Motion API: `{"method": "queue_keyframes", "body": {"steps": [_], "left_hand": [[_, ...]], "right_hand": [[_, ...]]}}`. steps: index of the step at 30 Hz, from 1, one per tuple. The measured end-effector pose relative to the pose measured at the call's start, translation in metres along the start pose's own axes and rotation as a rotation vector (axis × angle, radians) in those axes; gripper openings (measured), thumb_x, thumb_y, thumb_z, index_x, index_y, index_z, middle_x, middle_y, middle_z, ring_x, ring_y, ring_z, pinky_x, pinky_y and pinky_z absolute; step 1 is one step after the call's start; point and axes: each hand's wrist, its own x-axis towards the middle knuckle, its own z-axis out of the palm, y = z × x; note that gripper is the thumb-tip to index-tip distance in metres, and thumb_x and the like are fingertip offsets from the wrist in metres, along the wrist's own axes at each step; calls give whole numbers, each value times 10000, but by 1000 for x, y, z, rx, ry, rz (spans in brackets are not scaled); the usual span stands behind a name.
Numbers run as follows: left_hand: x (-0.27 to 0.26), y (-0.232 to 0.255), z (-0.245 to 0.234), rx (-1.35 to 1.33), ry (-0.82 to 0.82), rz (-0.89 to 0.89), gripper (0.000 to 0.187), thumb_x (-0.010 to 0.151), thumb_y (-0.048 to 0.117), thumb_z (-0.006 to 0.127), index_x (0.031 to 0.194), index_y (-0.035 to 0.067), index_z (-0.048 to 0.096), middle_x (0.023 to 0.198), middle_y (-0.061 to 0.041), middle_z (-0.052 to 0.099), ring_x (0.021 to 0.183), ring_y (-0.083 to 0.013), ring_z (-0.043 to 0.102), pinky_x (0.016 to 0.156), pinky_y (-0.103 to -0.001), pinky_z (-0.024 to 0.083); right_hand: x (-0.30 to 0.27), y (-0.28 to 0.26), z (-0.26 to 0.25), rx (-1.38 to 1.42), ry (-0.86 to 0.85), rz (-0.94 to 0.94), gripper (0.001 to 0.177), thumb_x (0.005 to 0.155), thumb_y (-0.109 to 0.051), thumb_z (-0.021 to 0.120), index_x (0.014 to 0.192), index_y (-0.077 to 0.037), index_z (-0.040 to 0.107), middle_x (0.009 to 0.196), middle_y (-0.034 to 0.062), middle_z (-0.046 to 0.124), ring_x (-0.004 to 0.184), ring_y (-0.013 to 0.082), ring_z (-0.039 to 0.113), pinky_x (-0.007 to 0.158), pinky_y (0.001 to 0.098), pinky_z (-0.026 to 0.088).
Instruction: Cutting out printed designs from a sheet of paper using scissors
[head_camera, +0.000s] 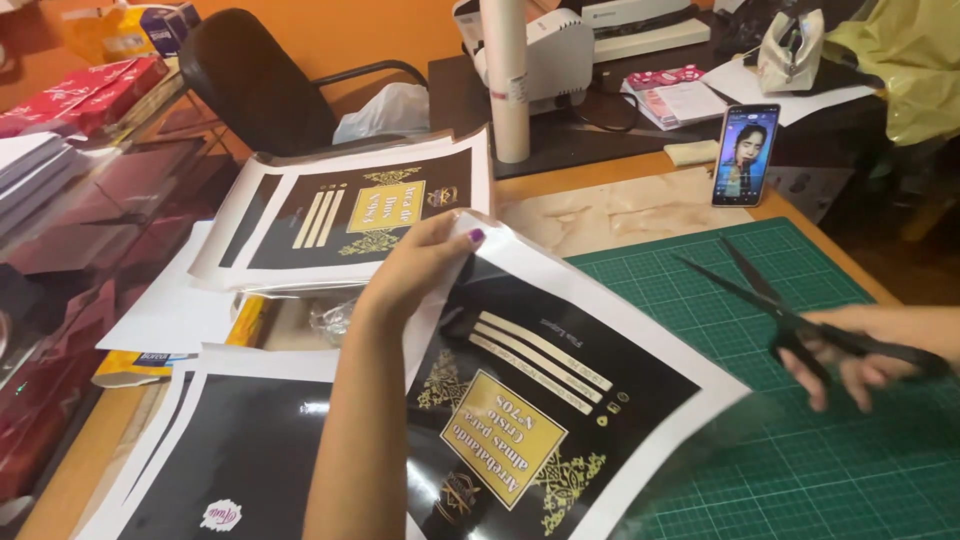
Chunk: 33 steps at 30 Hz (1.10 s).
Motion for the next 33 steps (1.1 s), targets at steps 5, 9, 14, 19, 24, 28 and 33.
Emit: {"method": "queue_keyframes", "body": {"steps": [5,9,14,19,24,28,33], "left_hand": [[-31,33,-9,73,244,-260,622,883,291,647,1448,83,489,1502,-68,520,1374,-222,519,1186,-364,379],[-19,-12,-51,-201,109,-14,265,967,170,620,1185,29,676,1103,-69,710,1019,-160,646,959,-248,458],[-11,-46,-75,-343,59,79,310,901,135,698,1185,11,694,1115,-95,732,1059,-195,666,1004,-276,461],[-8,-58,-86,-301,33,97,328,891,184,716,1188,44,705,1102,-56,724,1077,-165,637,1027,-254,409],[-13,-55,-83,-329,19,122,283,900,180,721,1149,48,696,1067,-60,731,1041,-168,644,1000,-262,413],[-13,-58,-86,-396,52,81,252,907,111,695,1149,43,688,1103,-91,740,1048,-189,683,989,-283,476],[-21,-46,-78,-361,62,14,269,914,149,689,1164,49,690,1117,-100,746,1047,-206,694,989,-315,504]], "right_hand": [[-58,27,4,141,-36,144,638,1022,-294,396,1117,304,600,873,599,614,827,772,657,425,656,518],[-27,48,-50,-208,-744,144,556,936,-387,292,1133,30,604,1032,324,795,1057,448,806,1081,557,661],[-14,62,-68,-164,-918,279,616,938,-437,296,1257,6,583,1192,296,734,1200,405,752,1228,536,592],[-64,14,-12,13,-337,383,656,1024,-359,356,1242,220,576,1051,570,664,1090,709,681,743,715,613],[-100,-22,40,-42,-255,251,457,834,374,731,1247,296,550,1033,618,633,1010,726,672,560,643,610],[-94,-26,28,-456,-458,82,808,561,-335,905,1203,73,632,1049,375,855,1051,472,878,702,495,784],[-73,4,11,65,-208,252,656,986,-256,358,992,340,633,794,595,674,779,698,667,877,774,585]]}}
